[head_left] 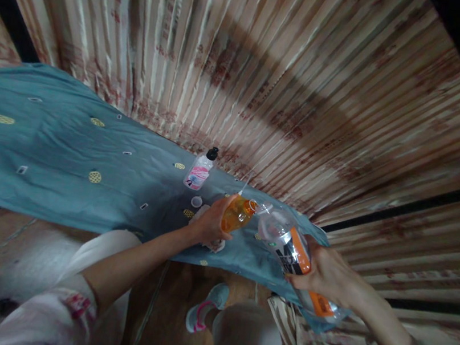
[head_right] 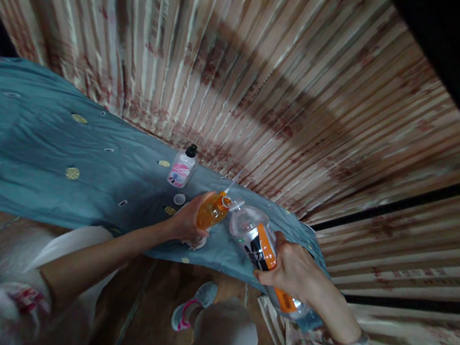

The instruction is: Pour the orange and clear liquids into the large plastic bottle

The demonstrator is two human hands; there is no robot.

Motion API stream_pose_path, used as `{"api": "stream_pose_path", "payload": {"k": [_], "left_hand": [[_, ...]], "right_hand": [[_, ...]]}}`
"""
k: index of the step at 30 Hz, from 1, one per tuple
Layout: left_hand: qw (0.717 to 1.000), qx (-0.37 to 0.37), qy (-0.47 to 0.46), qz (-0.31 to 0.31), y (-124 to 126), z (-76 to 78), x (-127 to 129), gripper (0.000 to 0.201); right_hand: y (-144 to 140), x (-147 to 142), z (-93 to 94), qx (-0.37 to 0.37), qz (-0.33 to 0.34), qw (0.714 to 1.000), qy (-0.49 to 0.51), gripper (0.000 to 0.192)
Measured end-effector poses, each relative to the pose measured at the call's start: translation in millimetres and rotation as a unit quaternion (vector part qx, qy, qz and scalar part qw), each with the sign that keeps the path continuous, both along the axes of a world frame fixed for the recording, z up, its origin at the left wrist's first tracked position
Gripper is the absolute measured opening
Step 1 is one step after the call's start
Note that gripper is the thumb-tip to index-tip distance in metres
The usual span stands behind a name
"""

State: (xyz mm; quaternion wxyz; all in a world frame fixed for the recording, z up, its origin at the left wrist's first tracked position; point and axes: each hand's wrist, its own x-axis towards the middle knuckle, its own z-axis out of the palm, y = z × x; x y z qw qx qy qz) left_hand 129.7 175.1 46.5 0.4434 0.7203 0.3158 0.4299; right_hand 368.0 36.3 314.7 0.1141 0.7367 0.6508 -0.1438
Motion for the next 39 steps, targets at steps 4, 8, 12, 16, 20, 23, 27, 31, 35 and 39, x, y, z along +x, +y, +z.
{"api": "stream_pose_path", "payload": {"k": [4, 8, 12, 16, 20, 23, 27, 31, 35, 39], "left_hand": [[1.000, 0.010, -0.004, 0.014, -0.4, -0.1, 1.1, 0.127], [1.000, 0.006, 0.002, 0.010, 0.4, -3.2, 2.7, 0.126], [1.000, 0.009, 0.003, 0.016, 0.7, -4.4, 3.6, 0.127], [1.000, 0.013, 0.000, 0.025, 0.2, -4.8, 3.6, 0.127], [1.000, 0.012, -0.004, 0.010, 1.2, -8.0, 2.9, 0.130], [1.000, 0.010, 0.006, -0.001, 3.2, -10.8, 2.4, 0.132], [1.000, 0.012, 0.013, 0.002, 4.3, -12.4, 2.1, 0.136], [1.000, 0.015, 0.013, 0.001, 2.9, -12.5, 0.6, 0.137], [0.999, 0.033, 0.020, 0.007, 2.8, -14.5, -0.4, 0.133], [0.999, 0.023, 0.022, 0.005, 3.9, -17.2, 0.3, 0.131]], "right_hand": [[0.8, 2.6, 0.5, 0.001, 0.006, 1.000, -0.002, 0.047], [1.3, 3.8, -0.9, 0.002, 0.008, 1.000, 0.010, 0.048], [1.0, 1.0, -1.7, 0.008, 0.000, 1.000, 0.005, 0.048], [0.0, -1.4, -1.9, 0.004, -0.004, 1.000, -0.002, 0.049], [0.4, -1.9, -2.5, 0.000, -0.003, 1.000, 0.001, 0.048], [1.2, -1.9, -3.3, 0.001, -0.001, 1.000, 0.005, 0.046], [0.7, 0.3, -5.3, 0.004, 0.001, 1.000, 0.004, 0.044], [-1.0, 6.5, -10.3, -0.001, -0.010, 1.000, 0.006, 0.048], [-2.6, 10.5, -15.7, -0.002, -0.009, 1.000, 0.018, 0.048], [-3.7, 10.3, -18.0, 0.013, -0.010, 1.000, 0.005, 0.052]]}}
